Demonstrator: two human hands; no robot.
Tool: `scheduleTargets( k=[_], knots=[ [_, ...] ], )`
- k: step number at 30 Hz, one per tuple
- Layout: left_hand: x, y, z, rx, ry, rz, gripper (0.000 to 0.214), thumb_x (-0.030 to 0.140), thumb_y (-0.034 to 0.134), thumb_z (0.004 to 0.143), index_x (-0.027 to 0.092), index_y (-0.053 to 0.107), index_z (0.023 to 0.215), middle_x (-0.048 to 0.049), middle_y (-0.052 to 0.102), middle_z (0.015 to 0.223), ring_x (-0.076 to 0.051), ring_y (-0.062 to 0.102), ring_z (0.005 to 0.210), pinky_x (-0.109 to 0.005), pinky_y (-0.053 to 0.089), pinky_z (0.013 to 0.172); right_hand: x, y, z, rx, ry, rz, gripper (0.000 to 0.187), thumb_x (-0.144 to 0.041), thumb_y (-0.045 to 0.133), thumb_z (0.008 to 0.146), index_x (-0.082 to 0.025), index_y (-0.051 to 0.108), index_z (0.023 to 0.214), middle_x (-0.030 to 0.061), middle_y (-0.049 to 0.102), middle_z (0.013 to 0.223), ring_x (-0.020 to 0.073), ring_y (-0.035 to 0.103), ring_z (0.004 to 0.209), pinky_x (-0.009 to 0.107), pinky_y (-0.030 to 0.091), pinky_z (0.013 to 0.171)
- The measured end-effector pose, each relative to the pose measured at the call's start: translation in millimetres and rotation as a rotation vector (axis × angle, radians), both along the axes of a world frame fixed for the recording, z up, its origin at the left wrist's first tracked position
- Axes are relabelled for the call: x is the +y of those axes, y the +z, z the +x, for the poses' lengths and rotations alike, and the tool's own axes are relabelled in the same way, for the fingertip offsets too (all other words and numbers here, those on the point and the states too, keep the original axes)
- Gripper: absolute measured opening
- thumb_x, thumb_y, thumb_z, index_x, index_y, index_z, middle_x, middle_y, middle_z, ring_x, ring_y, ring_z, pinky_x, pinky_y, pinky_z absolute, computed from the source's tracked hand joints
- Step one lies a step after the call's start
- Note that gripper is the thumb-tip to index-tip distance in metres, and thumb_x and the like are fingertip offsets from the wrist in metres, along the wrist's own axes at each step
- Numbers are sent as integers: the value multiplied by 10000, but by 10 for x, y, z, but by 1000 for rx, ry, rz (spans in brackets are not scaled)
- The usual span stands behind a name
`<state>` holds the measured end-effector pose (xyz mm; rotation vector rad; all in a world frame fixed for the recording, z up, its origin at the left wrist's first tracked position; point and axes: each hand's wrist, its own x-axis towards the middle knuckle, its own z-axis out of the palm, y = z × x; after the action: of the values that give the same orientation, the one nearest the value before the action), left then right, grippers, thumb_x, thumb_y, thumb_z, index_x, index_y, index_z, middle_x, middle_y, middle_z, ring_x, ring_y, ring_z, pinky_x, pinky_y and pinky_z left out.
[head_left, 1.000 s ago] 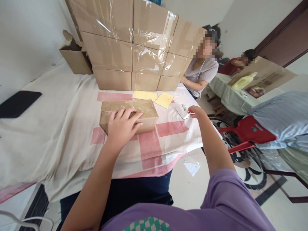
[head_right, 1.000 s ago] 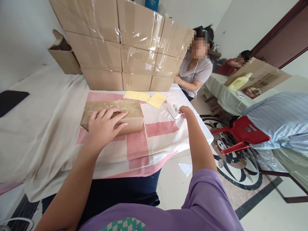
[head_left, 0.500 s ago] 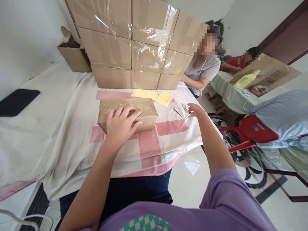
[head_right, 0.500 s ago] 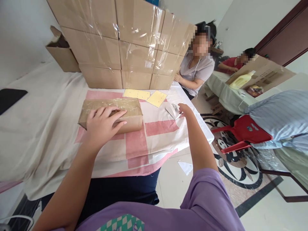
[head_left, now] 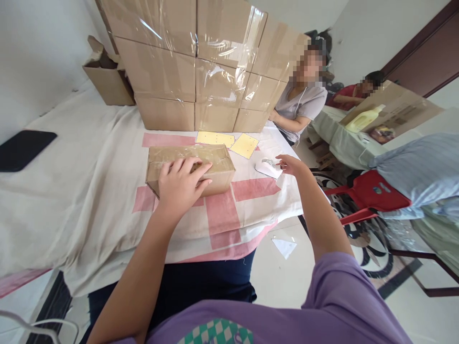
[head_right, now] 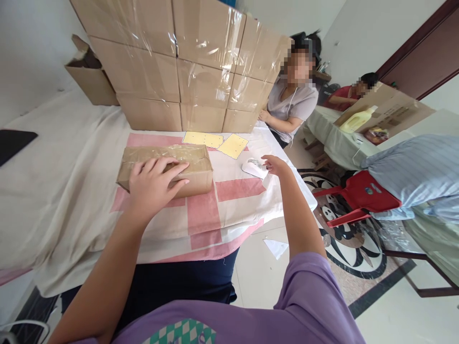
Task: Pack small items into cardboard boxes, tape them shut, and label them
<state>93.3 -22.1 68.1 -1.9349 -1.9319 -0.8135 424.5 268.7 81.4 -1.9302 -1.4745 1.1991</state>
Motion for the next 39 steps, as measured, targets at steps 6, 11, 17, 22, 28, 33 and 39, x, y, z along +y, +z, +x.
scheduleTargets(
  k=[6, 11, 17, 22, 28, 33, 39],
  knots=[
    [-36, -16, -42, -44, -63, 102, 278, 347, 545, 1013, 329, 738, 1213, -83, 727, 1237, -321, 631, 1139, -533, 443, 984, -54, -38, 43, 70, 42, -37, 214, -244, 731, 871, -215, 567, 735, -28, 495, 646, 115, 473, 607, 237, 499, 604],
    [-48, -138, 387, -241, -459, 224, 230, 238, 532, 1004, 335, 734, 956, -1, 753, 945, -204, 690, 898, -421, 555, 843, -265, -52, 24, 71, 95, -33, 184, -235, 758, 840, -204, 611, 736, 22, 595, 734, 141, 524, 659, 265, 511, 594],
    [723, -274, 1249, -315, -684, -90, 563, 210, 634, 965, 265, 477, 1503, -113, 518, 1556, -253, 497, 1454, -383, 482, 1128, -800, -12, -54, 108, 297, -79, 143, -272, 756, 841, -176, 693, 755, 64, 655, 789, 167, 602, 751, 270, 567, 672],
    [1354, -478, 1310, -317, -664, -522, 786, 367, 871, 734, 234, 546, 1437, -122, 611, 1456, -349, 633, 1266, -425, 508, 1032, -1124, 32, -73, 80, 449, -116, 206, -388, 766, 839, -187, 732, 809, 75, 702, 909, 196, 641, 862, 290, 583, 763],
    [1303, -612, 1230, -553, -689, -498, 463, 555, 706, 881, 264, 680, 1241, -44, 718, 1273, -265, 691, 1097, -336, 496, 871, -1094, 4, 51, -8, 586, -10, 371, -583, 743, 845, -218, 745, 917, 63, 593, 1175, 195, 634, 991, 292, 588, 846],
    [1278, -641, 1260, -597, -723, -423, 323, 475, 552, 977, 255, 729, 1134, -38, 727, 1184, -236, 686, 1023, -337, 487, 843, -1050, 16, 182, -40, 689, 38, 423, -657, 661, 887, -247, 751, 935, 31, 490, 1097, 178, 607, 986, 322, 566, 989],
    [1290, -641, 1266, -641, -718, -430, 312, 468, 562, 958, 259, 752, 1090, -39, 722, 1144, -235, 684, 1022, -343, 487, 846, -1049, -21, 303, -44, 736, 136, 409, -647, 614, 914, -252, 713, 876, 32, 473, 1051, 208, 558, 1050, 356, 493, 1071]
  ],
)
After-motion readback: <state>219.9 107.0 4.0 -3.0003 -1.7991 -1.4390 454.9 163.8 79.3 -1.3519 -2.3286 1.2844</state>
